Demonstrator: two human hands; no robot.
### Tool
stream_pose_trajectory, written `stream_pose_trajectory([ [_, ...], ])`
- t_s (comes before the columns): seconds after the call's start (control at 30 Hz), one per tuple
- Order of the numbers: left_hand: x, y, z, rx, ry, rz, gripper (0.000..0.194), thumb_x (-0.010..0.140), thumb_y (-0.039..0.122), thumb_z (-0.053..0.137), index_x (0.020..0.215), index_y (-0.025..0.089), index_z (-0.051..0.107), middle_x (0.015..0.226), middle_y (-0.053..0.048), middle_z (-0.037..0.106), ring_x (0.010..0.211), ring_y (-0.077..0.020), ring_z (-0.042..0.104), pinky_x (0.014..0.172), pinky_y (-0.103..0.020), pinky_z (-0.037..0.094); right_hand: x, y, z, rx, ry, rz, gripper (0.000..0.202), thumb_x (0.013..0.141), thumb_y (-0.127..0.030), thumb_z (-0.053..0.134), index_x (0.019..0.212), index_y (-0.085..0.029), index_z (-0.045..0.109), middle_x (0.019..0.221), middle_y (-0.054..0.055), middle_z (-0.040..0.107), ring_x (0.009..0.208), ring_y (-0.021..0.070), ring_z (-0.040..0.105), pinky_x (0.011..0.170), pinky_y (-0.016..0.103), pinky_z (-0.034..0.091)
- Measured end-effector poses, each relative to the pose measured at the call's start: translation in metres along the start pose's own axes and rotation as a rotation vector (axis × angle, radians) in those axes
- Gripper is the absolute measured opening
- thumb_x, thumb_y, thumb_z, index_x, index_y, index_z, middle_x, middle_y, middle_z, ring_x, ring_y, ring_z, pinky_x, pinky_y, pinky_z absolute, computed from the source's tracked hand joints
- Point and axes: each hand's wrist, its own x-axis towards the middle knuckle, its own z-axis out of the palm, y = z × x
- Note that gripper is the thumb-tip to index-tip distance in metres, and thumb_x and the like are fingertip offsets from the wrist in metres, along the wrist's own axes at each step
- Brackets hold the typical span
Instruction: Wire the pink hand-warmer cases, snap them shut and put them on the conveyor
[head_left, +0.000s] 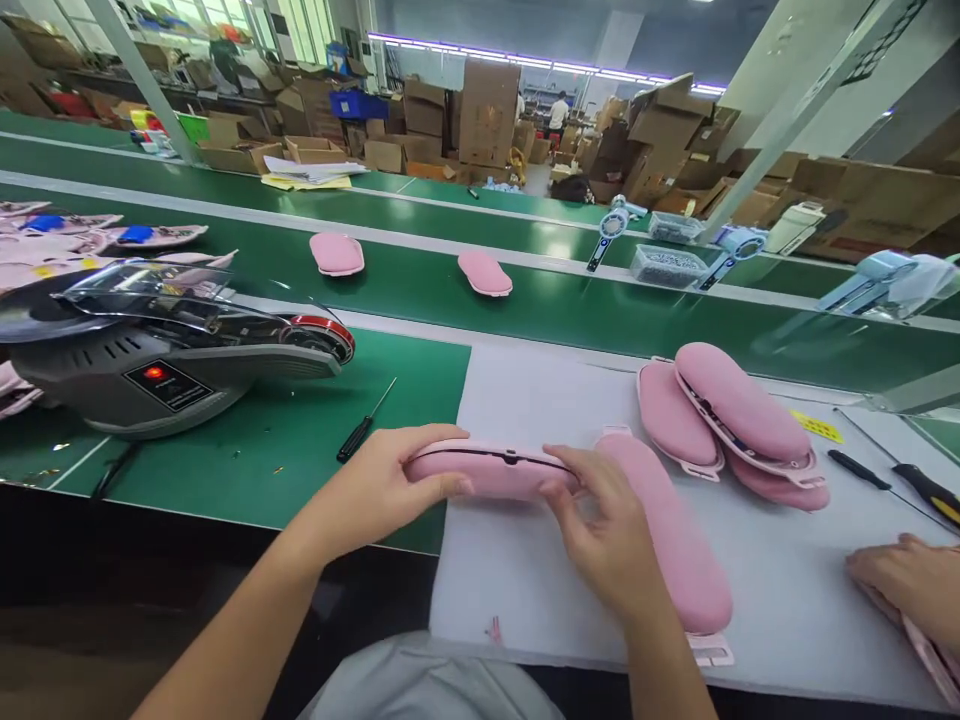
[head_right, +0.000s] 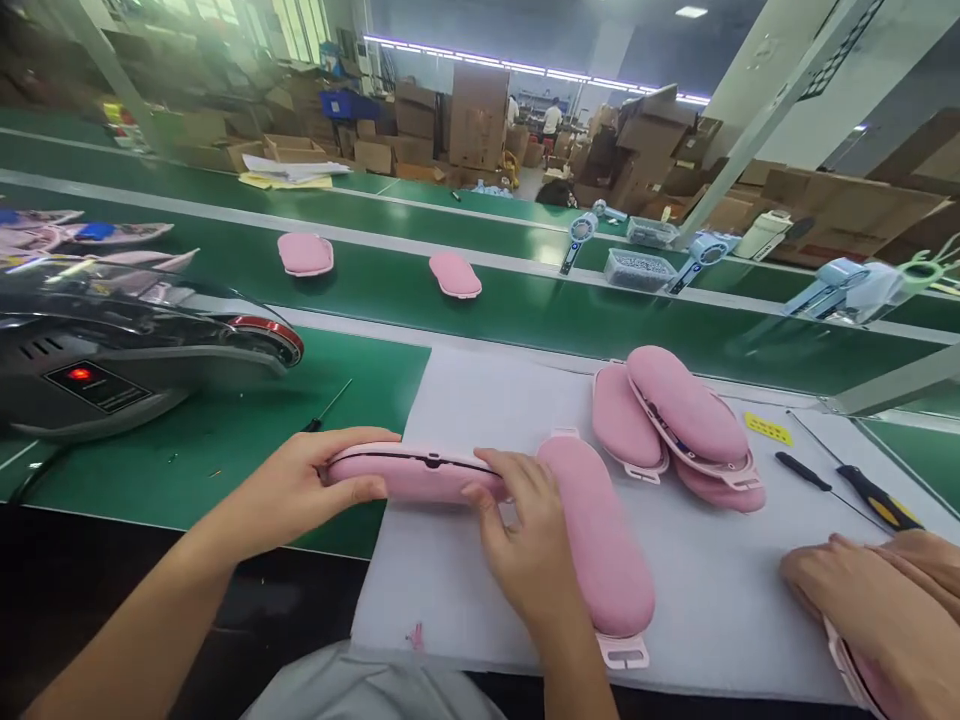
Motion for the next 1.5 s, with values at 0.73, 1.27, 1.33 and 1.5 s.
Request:
stream_pose_trajectory([
  [0.73,0.000,-0.014,0.019,0.111,0.492,0.504,0.021,0.082,0.020,0.061,0.101,0.012,0.065,0.091,-0.007,0.074,0.080,-0.0157,0.070,0.067,-0.020,0.055,0.041,-0.052,0.012,-0.255,-0.180,-0.245,0.009,0.083,-0.015,0.053,0.088,-0.017,0.060,0.073,0.001,0.060,0.066,0.0179,0.049,0.059,0.031,0.036],
  [1.27,-0.021,-0.043,0.000,0.162,0.558,0.207,0.019,0.090,0.022,0.049,0.103,0.020,0.064,0.101,-0.002,0.069,0.096,-0.0151,0.064,0.083,-0.024,0.052,0.005,-0.024,0.020,-0.124,-0.066,0.070,0.023,0.094,-0.035,0.052,0.113,-0.026,0.058,0.109,0.000,0.065,0.098,0.0150,0.061,0.078,0.026,0.049],
  [1.33,-0.023,-0.043,0.003,0.261,0.596,0.171,0.021,0.092,0.021,0.046,0.105,0.018,0.062,0.103,-0.005,0.067,0.099,-0.0166,0.061,0.087,-0.028,0.051,0.000,-0.022,0.028,-0.014,-0.056,0.095,0.019,0.093,-0.035,0.053,0.109,-0.026,0.059,0.106,-0.001,0.065,0.096,0.0131,0.060,0.077,0.023,0.050],
  [1.5,-0.018,-0.016,0.016,0.587,0.516,0.336,0.028,0.087,0.025,0.056,0.113,0.015,0.058,0.114,-0.010,0.062,0.111,-0.0272,0.052,0.105,-0.052,0.033,-0.001,-0.028,0.044,0.072,-0.005,0.000,0.021,0.093,-0.026,0.052,0.113,-0.021,0.058,0.106,0.003,0.063,0.097,0.0131,0.060,0.082,0.023,0.050],
])
